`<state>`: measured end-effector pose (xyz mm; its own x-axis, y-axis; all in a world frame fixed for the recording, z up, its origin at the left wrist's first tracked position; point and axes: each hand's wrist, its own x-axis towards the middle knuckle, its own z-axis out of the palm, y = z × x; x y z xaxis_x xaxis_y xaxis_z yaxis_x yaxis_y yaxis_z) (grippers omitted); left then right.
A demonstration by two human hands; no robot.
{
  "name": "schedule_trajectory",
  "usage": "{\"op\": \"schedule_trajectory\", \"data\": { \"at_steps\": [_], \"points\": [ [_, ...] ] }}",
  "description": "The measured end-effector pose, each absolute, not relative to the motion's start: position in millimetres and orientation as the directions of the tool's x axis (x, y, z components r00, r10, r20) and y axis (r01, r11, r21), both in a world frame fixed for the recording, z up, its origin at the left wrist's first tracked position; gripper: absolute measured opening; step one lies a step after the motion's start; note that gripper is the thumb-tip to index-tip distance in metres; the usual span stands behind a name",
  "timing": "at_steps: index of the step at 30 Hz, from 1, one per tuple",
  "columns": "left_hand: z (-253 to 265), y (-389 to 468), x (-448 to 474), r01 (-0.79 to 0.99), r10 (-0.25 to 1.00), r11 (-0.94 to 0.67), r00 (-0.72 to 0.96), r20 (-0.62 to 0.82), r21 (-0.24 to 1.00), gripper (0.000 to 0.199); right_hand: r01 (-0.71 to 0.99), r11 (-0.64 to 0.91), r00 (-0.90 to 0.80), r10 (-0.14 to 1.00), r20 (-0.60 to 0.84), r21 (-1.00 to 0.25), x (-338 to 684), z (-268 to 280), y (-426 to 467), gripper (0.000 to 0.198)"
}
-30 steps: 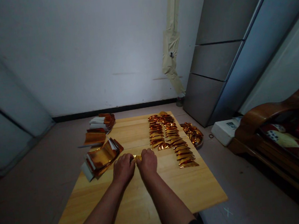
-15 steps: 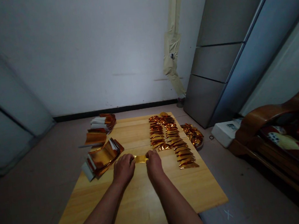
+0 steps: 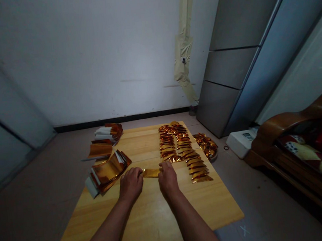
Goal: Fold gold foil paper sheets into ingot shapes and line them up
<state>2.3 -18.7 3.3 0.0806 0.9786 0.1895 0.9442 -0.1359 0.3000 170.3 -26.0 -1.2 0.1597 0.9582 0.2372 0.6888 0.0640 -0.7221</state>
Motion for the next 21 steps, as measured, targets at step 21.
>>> {"op": "schedule_trajectory", "data": {
  "at_steps": [21],
  "points": [
    [-5,-23,-4,0.912,0.909,-0.256,0.115,0.400,0.321,0.018,0.838,0.293,-0.085,0.903,0.421,-0.460,161,-6,-29,0.022]
  ]
}}
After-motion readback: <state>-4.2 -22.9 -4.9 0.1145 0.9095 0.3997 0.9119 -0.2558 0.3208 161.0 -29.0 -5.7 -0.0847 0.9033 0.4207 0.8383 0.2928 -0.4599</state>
